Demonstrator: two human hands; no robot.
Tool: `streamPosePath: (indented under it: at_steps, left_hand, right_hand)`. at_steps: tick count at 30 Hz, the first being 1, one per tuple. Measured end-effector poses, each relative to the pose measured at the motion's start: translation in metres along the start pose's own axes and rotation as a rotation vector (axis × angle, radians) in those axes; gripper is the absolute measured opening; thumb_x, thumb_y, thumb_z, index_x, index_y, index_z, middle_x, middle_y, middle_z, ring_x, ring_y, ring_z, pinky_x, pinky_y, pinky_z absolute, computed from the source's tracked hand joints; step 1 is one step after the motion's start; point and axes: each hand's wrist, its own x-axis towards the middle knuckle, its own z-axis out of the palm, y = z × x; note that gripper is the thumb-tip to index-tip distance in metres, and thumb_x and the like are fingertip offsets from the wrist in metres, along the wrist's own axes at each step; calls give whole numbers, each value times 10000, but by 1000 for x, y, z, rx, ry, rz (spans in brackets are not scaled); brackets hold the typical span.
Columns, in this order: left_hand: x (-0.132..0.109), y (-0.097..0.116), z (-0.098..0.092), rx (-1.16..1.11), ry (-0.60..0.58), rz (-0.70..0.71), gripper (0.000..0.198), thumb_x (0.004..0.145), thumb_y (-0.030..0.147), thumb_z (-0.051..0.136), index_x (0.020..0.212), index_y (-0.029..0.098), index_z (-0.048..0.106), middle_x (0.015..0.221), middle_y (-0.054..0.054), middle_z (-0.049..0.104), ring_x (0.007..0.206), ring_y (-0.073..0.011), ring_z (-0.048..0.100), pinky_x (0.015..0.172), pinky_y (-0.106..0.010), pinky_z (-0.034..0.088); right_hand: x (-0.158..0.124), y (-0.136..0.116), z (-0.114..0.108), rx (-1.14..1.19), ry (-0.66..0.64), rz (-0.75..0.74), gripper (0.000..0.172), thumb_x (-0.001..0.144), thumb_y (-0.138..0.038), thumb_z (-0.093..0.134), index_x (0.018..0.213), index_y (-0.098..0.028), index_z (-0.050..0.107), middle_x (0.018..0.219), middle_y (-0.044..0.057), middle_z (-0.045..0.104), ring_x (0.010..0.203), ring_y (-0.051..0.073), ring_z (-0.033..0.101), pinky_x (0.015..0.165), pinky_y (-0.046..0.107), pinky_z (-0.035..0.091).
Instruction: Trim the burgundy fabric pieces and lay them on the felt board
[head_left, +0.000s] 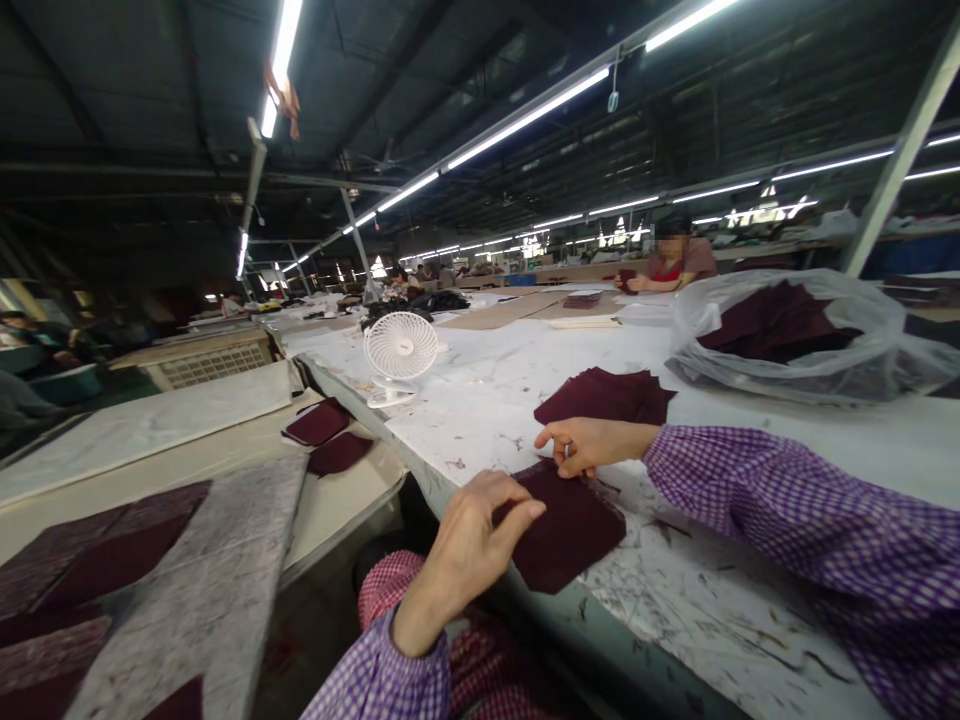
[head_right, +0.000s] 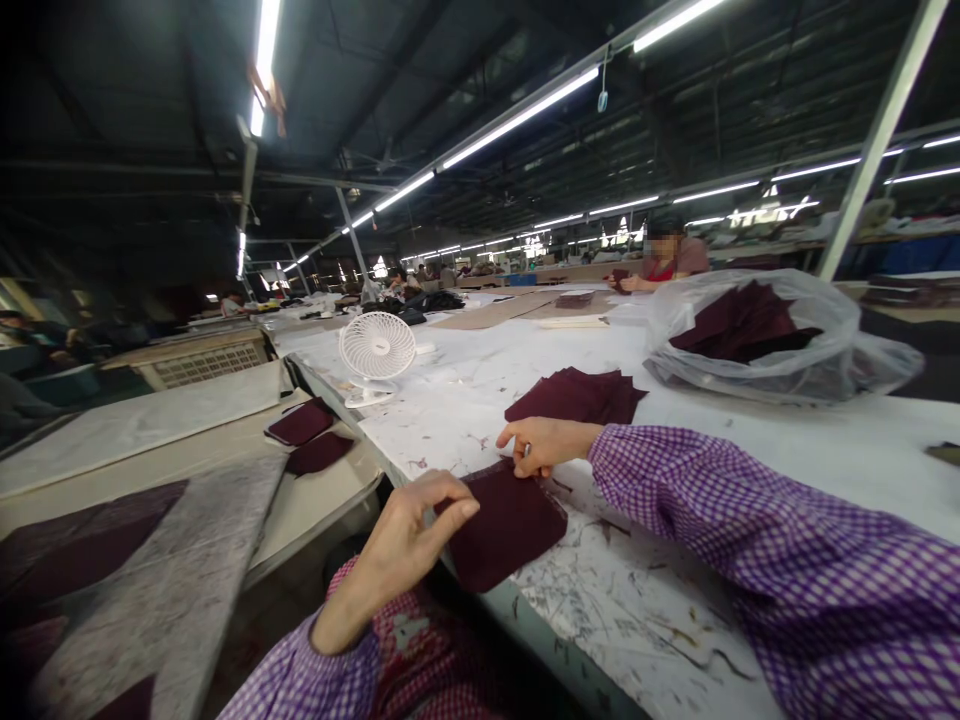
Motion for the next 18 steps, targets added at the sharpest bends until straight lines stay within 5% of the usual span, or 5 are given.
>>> streamPosePath:
  at_steps: [3, 6, 12, 18]
  left_hand:
    - [24, -15, 10, 229, 75, -138, 202, 858, 307, 519, 941, 174, 646, 934, -62, 620, 917, -206, 542, 817, -322, 429]
    - [44, -24, 25, 396, 15, -204, 230, 835, 323, 544, 964, 172, 660, 991, -88, 602, 984, -249, 511, 859, -374, 412]
    - [65, -24, 43, 356, -36, -175, 78, 809, 216, 567, 823, 189, 638, 883, -39, 638, 912, -196, 547, 815, -304, 417]
    - [69, -28, 48, 350, -17, -181, 121, 810, 195, 558, 848, 214, 671, 873, -21, 662, 852, -177, 576, 768, -281, 418]
  right_hand:
    - [3, 6, 0, 21, -24, -51, 555, 689, -225, 626, 1189, -108, 415, 805, 2, 545, 595, 92, 530, 532, 228, 474]
    - [2, 10, -1, 53, -19, -74, 531, 694, -239, 625, 1172, -119, 427, 798, -6, 539, 598, 93, 534, 549, 236, 478]
    - [-9, 10, -14, 0, 56, -67, 462, 782, -367, 571, 1152, -108, 474, 802, 33, 575, 622, 127, 564, 562, 258, 474]
    - [-14, 13, -26, -416, 272, -235, 255, 844, -311, 473, 882, -115, 631, 781, 57, 637, 589, 120, 570, 566, 235, 426]
